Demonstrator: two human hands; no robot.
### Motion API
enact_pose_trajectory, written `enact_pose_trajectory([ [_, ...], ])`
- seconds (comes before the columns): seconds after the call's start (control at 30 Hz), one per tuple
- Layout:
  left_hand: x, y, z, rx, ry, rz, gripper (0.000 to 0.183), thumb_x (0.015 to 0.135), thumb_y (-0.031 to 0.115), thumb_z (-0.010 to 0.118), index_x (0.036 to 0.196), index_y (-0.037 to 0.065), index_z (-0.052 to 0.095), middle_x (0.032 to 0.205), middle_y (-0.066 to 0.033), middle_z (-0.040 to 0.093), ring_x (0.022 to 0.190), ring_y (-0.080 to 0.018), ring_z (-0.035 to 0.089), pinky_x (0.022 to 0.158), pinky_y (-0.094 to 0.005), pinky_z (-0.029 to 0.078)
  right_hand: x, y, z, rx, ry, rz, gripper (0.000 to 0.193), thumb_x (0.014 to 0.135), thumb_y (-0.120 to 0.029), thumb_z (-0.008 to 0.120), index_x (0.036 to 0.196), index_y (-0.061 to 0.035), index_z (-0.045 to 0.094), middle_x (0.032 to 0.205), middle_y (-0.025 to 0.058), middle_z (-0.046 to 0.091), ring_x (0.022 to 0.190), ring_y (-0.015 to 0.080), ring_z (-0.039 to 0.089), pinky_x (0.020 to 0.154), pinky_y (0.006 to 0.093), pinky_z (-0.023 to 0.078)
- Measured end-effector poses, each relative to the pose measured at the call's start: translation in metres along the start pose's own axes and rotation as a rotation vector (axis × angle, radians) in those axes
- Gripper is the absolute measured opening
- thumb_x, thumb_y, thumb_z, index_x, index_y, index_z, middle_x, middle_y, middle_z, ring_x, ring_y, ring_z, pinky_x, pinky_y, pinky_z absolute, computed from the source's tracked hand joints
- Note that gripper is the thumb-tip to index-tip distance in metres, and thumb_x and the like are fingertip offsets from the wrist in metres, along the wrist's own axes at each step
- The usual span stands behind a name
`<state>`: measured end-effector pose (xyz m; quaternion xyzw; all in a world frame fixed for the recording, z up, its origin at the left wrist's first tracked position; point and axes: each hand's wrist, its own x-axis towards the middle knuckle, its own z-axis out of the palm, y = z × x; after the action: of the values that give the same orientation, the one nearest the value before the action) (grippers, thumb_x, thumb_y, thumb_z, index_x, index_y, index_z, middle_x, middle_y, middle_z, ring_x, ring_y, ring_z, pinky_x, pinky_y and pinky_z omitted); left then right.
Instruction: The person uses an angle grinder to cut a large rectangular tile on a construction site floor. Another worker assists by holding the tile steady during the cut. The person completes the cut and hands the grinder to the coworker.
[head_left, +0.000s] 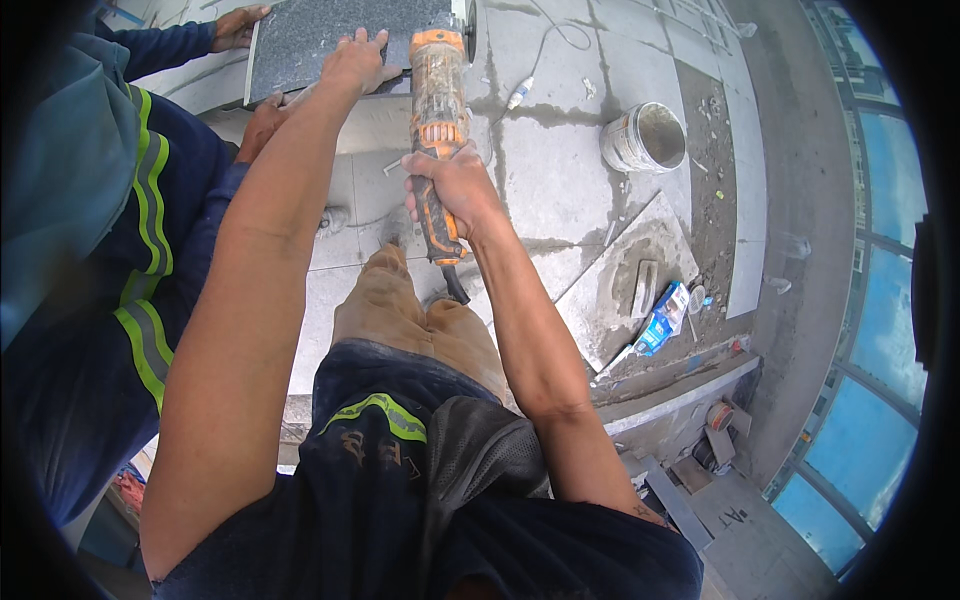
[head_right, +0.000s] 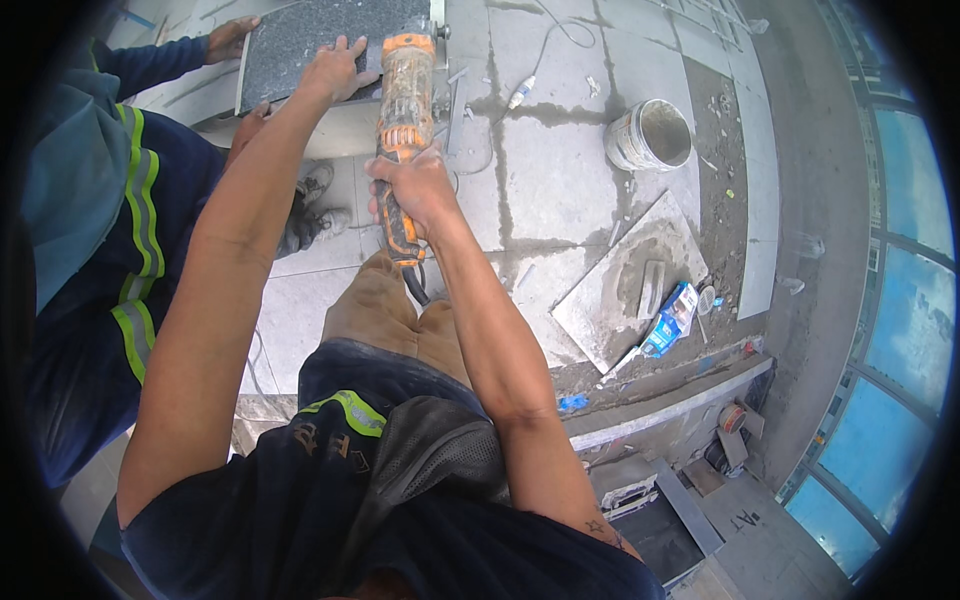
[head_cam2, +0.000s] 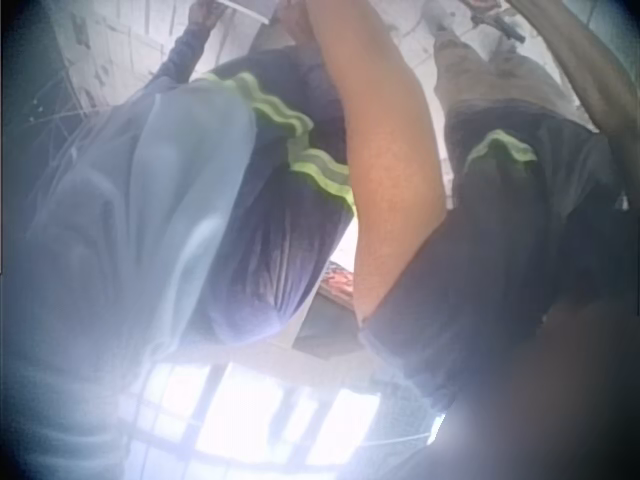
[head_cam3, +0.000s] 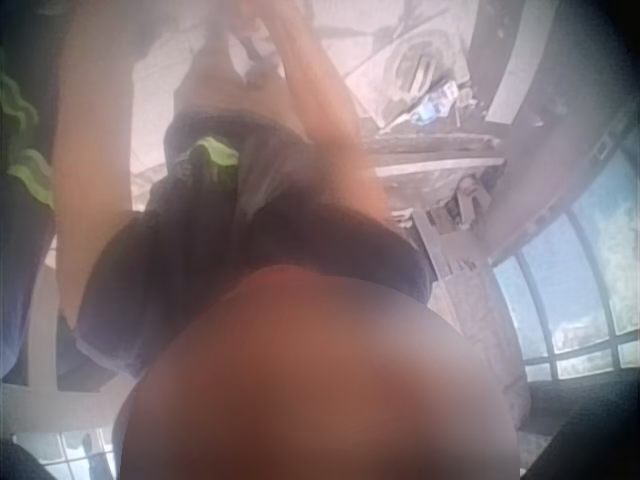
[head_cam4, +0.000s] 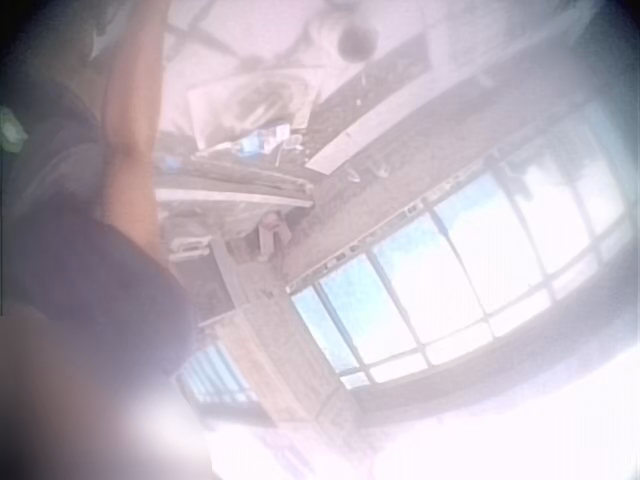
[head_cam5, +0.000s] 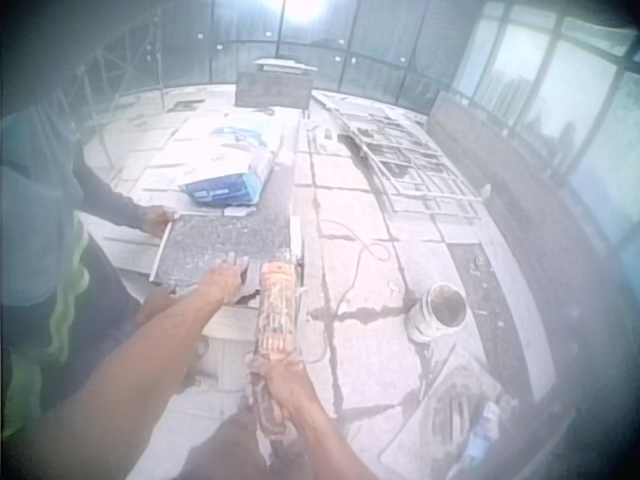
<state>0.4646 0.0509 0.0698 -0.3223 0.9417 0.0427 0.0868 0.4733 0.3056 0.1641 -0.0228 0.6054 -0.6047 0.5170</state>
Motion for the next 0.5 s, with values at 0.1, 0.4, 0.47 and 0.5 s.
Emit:
enact_pose_trajectory([
  [0.1, -0.001, 0.001, -0.002, 0.006, 0.001, -0.001, 0.08, 0.092, 0.057, 0.067, 0.159, 0.023, 0.038, 0.159, -0.0135, 0.041, 0.139, -0.0405, 0.047, 0.112, -0.0508, 0.046, 0.002, 0.001, 0.0, -0.005, 0.008, -0.006, 0.021, 0.087, -0.006, 0.073, 0.096, 0.0034, 0.057, 0.07, 0.0118, 0.063, 0.049, 0.0196, 0.063, 0.041, 0.0337, 0.054],
  [0.4, -0.005, 0.0, -0.003, -0.028, -0.002, 0.008, 0.079, 0.093, 0.055, 0.067, 0.159, 0.022, 0.039, 0.16, -0.0142, 0.04, 0.141, -0.0406, 0.045, 0.114, -0.0505, 0.045, 0.023, 0.004, -0.003, 0.02, -0.055, -0.029, 0.02, 0.087, -0.005, 0.072, 0.096, 0.004, 0.057, 0.07, 0.012, 0.063, 0.048, 0.0204, 0.063, 0.04, 0.0343, 0.054],
  [0.47, -0.007, -0.001, -0.001, -0.038, 0.006, 0.011, 0.079, 0.093, 0.054, 0.068, 0.158, 0.022, 0.039, 0.16, -0.0146, 0.041, 0.141, -0.0406, 0.045, 0.114, -0.0506, 0.044, 0.022, 0.003, -0.004, 0.047, -0.058, -0.022, 0.019, 0.087, -0.005, 0.072, 0.096, 0.0037, 0.058, 0.07, 0.0118, 0.063, 0.049, 0.0202, 0.063, 0.041, 0.0341, 0.054],
  [0.5, -0.006, -0.001, 0.0, -0.036, 0.012, 0.012, 0.079, 0.093, 0.054, 0.068, 0.158, 0.022, 0.039, 0.16, -0.0148, 0.041, 0.141, -0.0405, 0.045, 0.114, -0.0506, 0.044, 0.021, 0.002, -0.005, 0.036, -0.051, -0.01, 0.02, 0.087, -0.005, 0.072, 0.096, 0.0036, 0.057, 0.07, 0.0116, 0.063, 0.049, 0.02, 0.063, 0.041, 0.034, 0.054],
])
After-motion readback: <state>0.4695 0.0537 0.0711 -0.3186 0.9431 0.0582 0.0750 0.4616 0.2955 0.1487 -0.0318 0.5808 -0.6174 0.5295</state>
